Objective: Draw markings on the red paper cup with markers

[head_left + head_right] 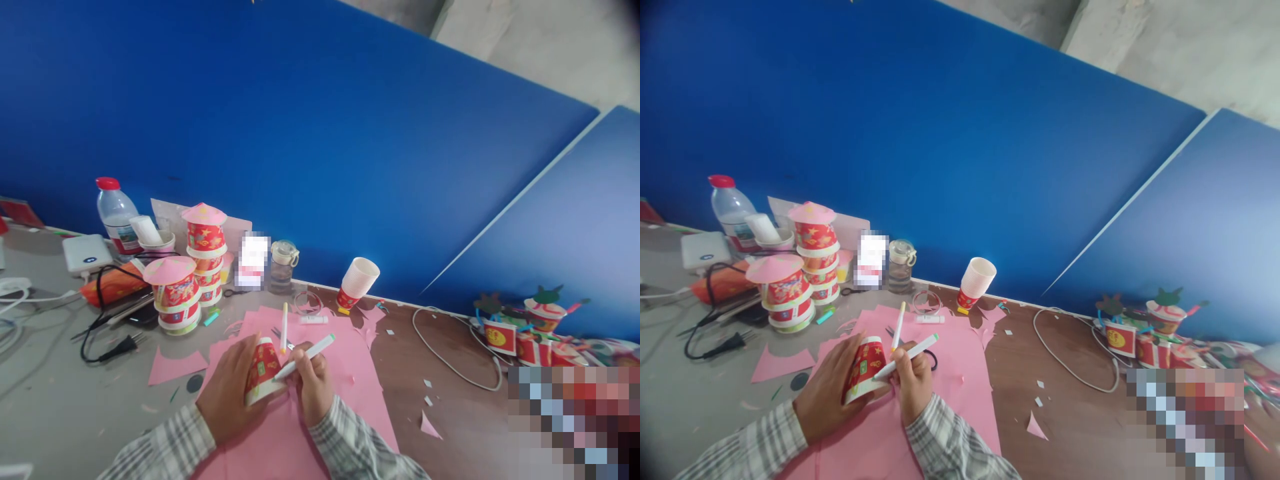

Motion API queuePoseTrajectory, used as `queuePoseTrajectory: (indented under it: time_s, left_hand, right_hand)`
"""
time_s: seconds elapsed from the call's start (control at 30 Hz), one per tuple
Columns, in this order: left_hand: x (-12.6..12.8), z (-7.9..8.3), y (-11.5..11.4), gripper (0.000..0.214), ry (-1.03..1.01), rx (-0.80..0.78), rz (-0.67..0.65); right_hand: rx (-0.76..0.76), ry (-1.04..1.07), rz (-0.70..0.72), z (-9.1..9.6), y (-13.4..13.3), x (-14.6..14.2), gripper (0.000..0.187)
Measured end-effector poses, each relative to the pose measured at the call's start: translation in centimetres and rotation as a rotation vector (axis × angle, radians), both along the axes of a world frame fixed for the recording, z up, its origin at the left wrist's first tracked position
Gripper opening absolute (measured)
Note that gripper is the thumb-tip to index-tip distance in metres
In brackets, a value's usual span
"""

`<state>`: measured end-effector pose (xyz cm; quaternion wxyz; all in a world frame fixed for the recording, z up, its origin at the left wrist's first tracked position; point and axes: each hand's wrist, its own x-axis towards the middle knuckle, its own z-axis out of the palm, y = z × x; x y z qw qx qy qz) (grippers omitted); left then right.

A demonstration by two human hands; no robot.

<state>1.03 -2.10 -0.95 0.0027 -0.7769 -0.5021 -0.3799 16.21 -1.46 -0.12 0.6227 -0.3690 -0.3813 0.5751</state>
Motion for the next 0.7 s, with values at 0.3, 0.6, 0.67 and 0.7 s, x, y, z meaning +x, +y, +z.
queuePoseTrajectory:
  time_s: [0.3, 0.6, 0.67, 0.7]
  left_hand:
    - [0.0, 0.13, -0.04, 0.086, 0.017, 0.042, -0.017]
    - [-0.05, 0.25, -0.04, 0.093, 0.041, 0.046, -0.01]
    - [-0.06, 0.3, -0.07, 0.092, 0.041, 0.047, -0.016]
    - [-0.06, 0.31, -0.09, 0.091, 0.038, 0.047, -0.015]
  right_hand:
    - [0.011, 0.041, 0.091, 0.52, -0.37, 0.13, 0.025]
    - [-0.068, 0.088, -0.019, -0.12, 0.1, -0.03, 0.029]
    - [-0.078, 0.111, 0.009, -0.08, 0.07, -0.03, 0.028]
    - [-0.074, 0.111, 0.032, -0.03, 0.0, -0.02, 0.027]
